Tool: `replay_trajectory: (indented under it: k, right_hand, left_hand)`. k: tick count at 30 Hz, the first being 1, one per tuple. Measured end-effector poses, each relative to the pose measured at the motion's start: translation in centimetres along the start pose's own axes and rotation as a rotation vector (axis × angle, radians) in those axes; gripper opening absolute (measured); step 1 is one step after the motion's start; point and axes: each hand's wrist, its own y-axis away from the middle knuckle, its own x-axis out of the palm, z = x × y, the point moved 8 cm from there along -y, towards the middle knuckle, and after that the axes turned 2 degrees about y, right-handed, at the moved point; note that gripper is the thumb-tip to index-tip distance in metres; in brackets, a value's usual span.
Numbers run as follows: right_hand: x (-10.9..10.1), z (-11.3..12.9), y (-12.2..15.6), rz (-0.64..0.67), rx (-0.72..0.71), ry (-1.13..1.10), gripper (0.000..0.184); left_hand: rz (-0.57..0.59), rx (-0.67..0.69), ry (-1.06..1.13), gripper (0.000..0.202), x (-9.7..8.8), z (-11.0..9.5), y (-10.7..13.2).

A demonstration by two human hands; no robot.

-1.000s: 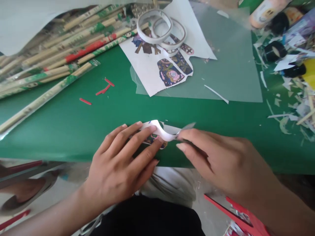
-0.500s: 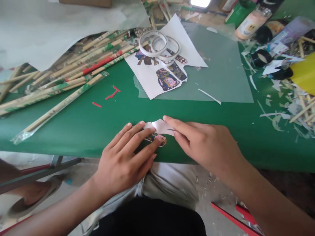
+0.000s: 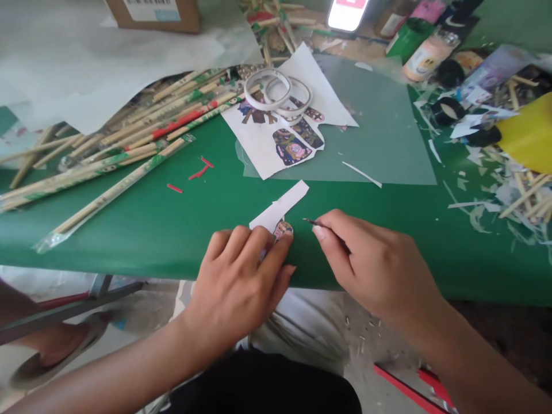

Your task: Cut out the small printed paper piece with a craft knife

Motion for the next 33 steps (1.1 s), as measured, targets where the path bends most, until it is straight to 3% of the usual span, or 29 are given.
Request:
replay_trajectory:
  k: [8,13,17,25,33]
  right_hand:
    - [0.9,-0.1,-0.1,0.018,-0.012,-0.068,0.022]
    - [0.6,0.5,0.0,0.029,-0.057,-0.129,0.020]
    - [0.0,0.7,-0.6,0.030,-0.050,-0.110,0.018]
    - [1.8,2.7,-2.3,0.125,-0.129,0.007,0.025]
    - [3.4,4.4,-3.4,0.202,-0.214,0.113,0.025]
  left_hand:
    - [0.038,0.065,0.141,0.031,0.5,0.8,0.3]
    - [0.065,0.135,0.164,0.037,-0.3,2.1,0.3]
    - [0.056,0.206,0.135,0.031,-1.2,1.8,0.6]
    - [0.012,0.093,0.165,0.039,0.2,1.1,3.7]
    - [-0.023,0.041,0.168,0.037,0.5,2.2,4.3]
